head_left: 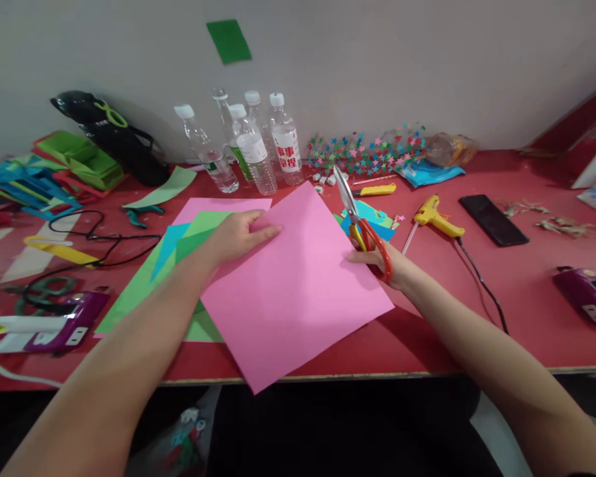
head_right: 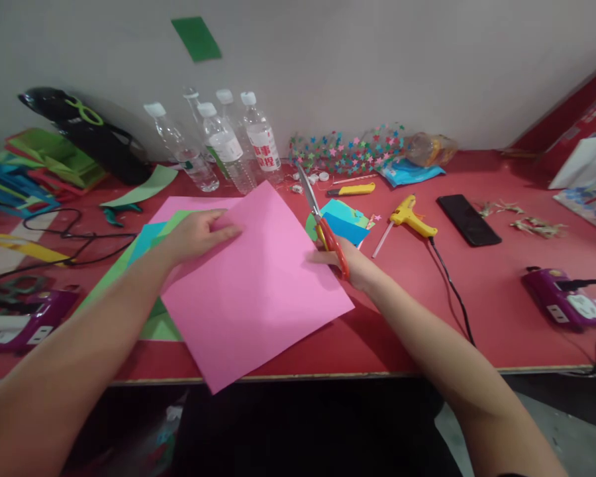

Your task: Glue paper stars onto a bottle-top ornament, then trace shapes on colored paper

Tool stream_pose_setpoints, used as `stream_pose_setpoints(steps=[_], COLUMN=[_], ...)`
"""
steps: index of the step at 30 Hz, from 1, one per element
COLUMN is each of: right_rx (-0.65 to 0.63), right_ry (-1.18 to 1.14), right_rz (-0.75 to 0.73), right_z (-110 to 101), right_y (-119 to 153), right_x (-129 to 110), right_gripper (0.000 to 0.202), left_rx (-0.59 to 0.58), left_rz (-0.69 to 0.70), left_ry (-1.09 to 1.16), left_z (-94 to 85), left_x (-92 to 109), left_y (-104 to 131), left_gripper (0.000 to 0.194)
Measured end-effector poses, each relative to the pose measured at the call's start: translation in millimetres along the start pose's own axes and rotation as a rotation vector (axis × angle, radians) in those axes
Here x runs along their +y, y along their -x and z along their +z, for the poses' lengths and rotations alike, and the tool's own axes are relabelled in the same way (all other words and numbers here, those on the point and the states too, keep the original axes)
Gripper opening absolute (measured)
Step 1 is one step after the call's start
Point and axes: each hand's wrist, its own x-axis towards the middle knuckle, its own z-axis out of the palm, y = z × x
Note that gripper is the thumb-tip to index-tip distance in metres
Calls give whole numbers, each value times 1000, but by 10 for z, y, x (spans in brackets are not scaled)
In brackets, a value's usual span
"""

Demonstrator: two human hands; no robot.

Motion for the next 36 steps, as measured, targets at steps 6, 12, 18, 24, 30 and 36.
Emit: stream_pose_setpoints(steps=[6,12,18,24,30,36], right_rx=[368,651,615,482,73,-79], right_ry=[-200,-144,-170,28,398,389], right_rz=[-132,-316,-290,-220,-18,56], right_z=[-352,-591,-584,-613,-420,-289], right_y=[-63,-43,-76,-53,88,162], right_x=[-11,-91,-74,-35,-62,-62], right_gripper=[39,30,40,39,43,43], left_rx=[626,-591,-447,-59,497,397], left_rz=[286,145,-93,-100,-38,-13], left_ry=[33,786,1058,970,945,990], left_z=[-14,572,1122,1043,860,869], left_x=[489,963,831,635,683,677], left_y=[164,494,76,-302,-497,-415], left_gripper=[36,46,56,54,50,44])
